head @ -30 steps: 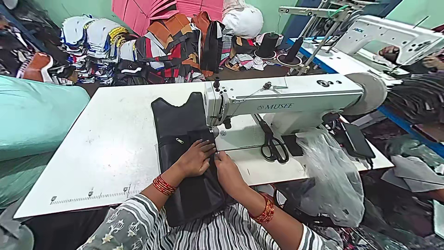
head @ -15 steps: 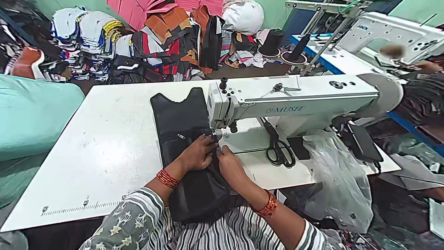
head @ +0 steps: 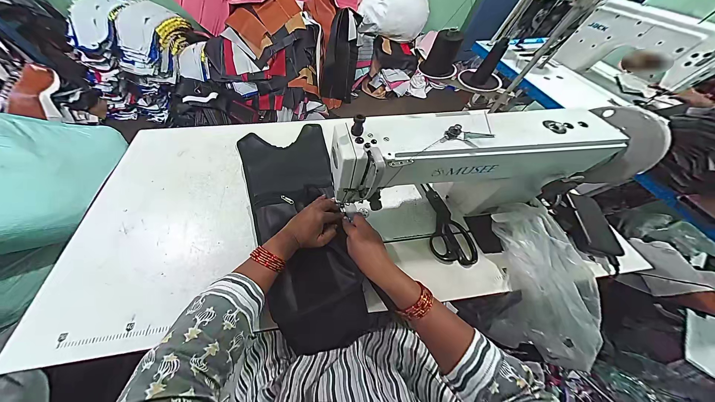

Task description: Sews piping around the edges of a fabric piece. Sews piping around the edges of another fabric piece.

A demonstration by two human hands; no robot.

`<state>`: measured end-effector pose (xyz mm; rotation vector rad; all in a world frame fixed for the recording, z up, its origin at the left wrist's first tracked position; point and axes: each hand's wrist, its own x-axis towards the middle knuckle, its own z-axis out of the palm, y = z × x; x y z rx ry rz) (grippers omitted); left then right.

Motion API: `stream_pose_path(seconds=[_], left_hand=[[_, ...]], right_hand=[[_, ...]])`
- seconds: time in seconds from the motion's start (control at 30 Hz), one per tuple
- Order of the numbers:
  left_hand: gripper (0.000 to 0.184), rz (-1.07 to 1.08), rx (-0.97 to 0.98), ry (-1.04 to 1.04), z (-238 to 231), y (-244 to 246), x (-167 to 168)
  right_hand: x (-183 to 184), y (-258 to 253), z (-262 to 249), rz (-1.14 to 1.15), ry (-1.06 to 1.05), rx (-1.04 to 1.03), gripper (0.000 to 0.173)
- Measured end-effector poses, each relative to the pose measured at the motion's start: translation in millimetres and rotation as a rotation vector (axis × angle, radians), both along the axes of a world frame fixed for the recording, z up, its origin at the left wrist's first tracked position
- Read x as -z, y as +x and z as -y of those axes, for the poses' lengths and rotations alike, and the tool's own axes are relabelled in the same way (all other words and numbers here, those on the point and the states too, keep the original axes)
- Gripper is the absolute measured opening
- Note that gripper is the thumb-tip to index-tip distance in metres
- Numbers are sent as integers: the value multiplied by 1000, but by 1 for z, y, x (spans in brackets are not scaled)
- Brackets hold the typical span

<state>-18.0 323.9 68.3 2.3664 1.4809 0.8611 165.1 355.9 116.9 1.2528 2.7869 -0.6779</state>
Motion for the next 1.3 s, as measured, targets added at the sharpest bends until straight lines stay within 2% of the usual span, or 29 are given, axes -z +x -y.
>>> stream_pose_path(seconds=[0.1,0.17,0.33,0.4,0.53,0.63,0.7,0.87,1.03,1.13,1.23,1.3], left_hand=[[32,-52,-13,-96,3,6,-18],[29,-156,-51,-331,6,23,-52],[41,-369,-140,-816,21,95,-124],[43,-397,-239,-869,26,110,-134],[35,-219,-379,-761,48,94,-114],[47,-131,-393,-756,62,84,-95],[51,-124,-376,-769,64,80,-93],[46,-30,-297,-764,65,62,-92],[42,64,-219,-706,67,48,-84],[49,-61,-212,-735,67,57,-83],[49,-327,-305,-849,64,90,-96],[48,-478,-293,-879,60,110,-105]], right_hand=[[0,9,-4,-74,-65,25,42],[0,20,-6,-173,-133,52,40],[13,42,0,-406,-148,70,31],[10,46,1,-377,-171,84,31],[3,55,6,-291,-283,132,35],[3,60,13,-275,-295,141,37],[3,62,14,-281,-292,136,37],[4,64,15,-296,-346,122,39],[10,65,9,-437,-550,126,39],[10,66,7,-447,-612,110,40],[8,65,7,-418,-596,101,41],[7,66,8,-385,-540,99,44]])
